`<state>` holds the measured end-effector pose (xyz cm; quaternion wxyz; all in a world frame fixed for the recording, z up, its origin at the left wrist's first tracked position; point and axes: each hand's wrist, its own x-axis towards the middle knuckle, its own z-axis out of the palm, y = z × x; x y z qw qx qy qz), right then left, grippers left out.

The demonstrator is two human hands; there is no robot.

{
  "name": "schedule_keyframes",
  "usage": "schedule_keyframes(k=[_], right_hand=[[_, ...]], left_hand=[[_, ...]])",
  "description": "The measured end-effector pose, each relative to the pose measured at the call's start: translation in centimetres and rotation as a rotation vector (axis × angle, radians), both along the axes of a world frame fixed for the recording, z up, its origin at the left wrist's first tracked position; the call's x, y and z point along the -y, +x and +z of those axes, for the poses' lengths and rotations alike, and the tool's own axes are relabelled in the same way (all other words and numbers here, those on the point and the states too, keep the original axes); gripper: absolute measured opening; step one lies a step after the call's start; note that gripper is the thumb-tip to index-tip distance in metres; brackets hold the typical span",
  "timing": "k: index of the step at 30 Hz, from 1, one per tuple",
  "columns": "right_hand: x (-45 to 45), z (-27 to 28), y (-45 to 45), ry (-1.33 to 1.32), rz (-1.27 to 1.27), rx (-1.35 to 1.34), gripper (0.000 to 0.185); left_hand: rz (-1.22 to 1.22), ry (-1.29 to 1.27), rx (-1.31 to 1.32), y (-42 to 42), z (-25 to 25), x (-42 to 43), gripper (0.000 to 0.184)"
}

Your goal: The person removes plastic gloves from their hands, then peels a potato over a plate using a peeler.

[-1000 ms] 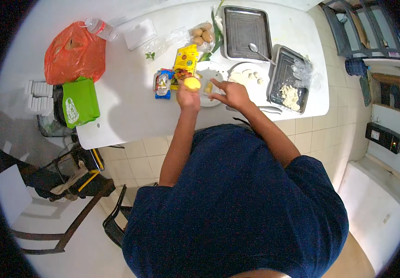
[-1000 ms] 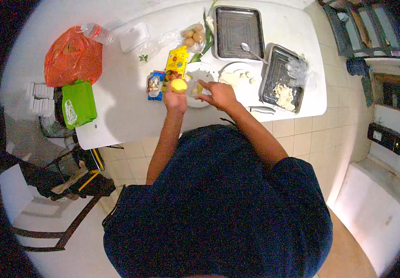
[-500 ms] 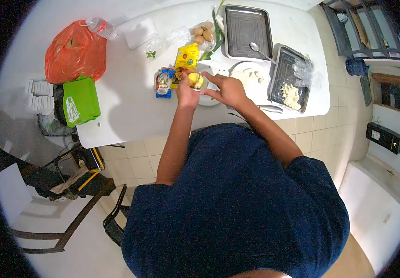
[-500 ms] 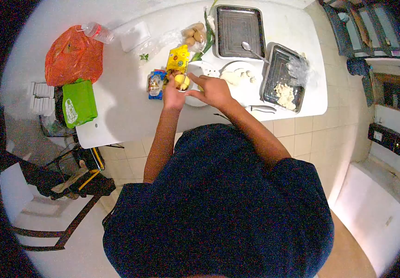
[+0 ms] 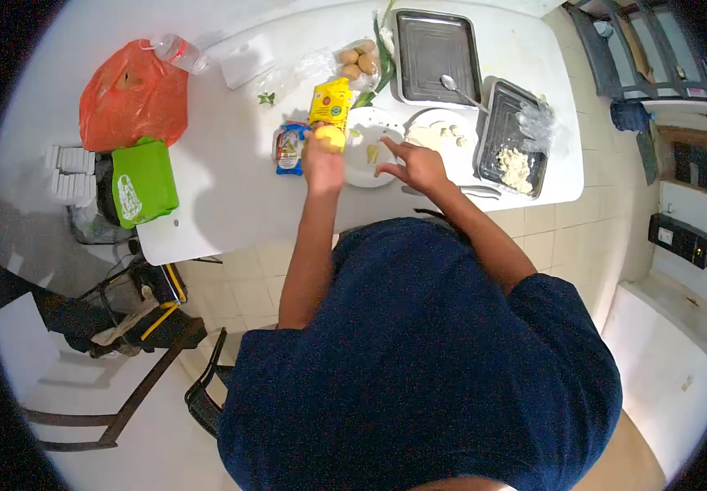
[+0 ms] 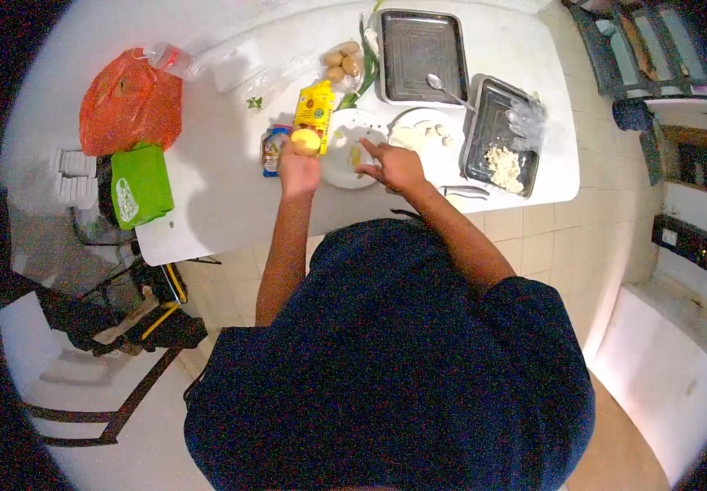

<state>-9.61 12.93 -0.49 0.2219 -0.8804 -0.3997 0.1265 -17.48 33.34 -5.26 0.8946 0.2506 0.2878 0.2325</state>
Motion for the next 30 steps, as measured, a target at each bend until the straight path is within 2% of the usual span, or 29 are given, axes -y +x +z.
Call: schedule_keyframes(k=[1,2,5,7,9,10,13,16,19,22,25,30], right_hand=[[0.3,-0.2,0.1,0.001,-0.023,-0.04,0.072],[0.4,-0.4,0.3,0.024,-0.045,-0.078,0.072],[-0.7,2.2,0.4,0.129,-0.105,-0.176,0.07],[-1.8,3.3,0.3,0.25,-0.139,-0.192,0.066],[-2.5,4.0,0.1,0.262,-0.115,-0.152,0.066],[-2.6,4.2,0.1,0.267,-0.101,-0.132,0.067],[-2.4,3.9,0.1,0.158,-0.073,-0.108,0.067],[-1.3,2.4,0.0,0.043,-0.057,-0.104,0.074],[-1.0,2.0,0.1,-0.028,-0.086,-0.193,0.073],[-1.6,3.3,0.1,0.072,-0.099,-0.23,0.073],[-3.1,3.6,-0.1,0.217,-0.071,-0.143,0.07],[-3.0,3.3,0.2,0.161,-0.093,-0.266,0.071]], left_hand=[[-0.009,0.058,-0.01,0.0,1.0,-0.4,0.032],[-0.057,0.237,-0.045,0.1,1.5,-0.4,0.039],[-0.222,0.631,-0.417,0.1,3.4,0.3,0.045],[-0.248,0.67,-0.436,0.2,3.2,1.2,0.05],[-0.269,0.735,-0.441,0.2,2.3,2.0,0.052],[-0.282,0.581,-0.434,0.3,2.9,2.9,0.055],[-0.268,0.523,-0.361,0.4,1.7,2.9,0.054],[-0.199,0.449,-0.251,0.3,0.8,2.0,0.053],[-0.207,0.531,-0.233,-0.2,0.7,1.1,0.052],[-0.212,0.608,-0.189,-0.5,0.9,0.7,0.05],[-0.263,0.431,-0.149,-0.7,2.2,1.3,0.048],[-0.186,0.435,-0.203,-0.2,3.1,1.9,0.049]])
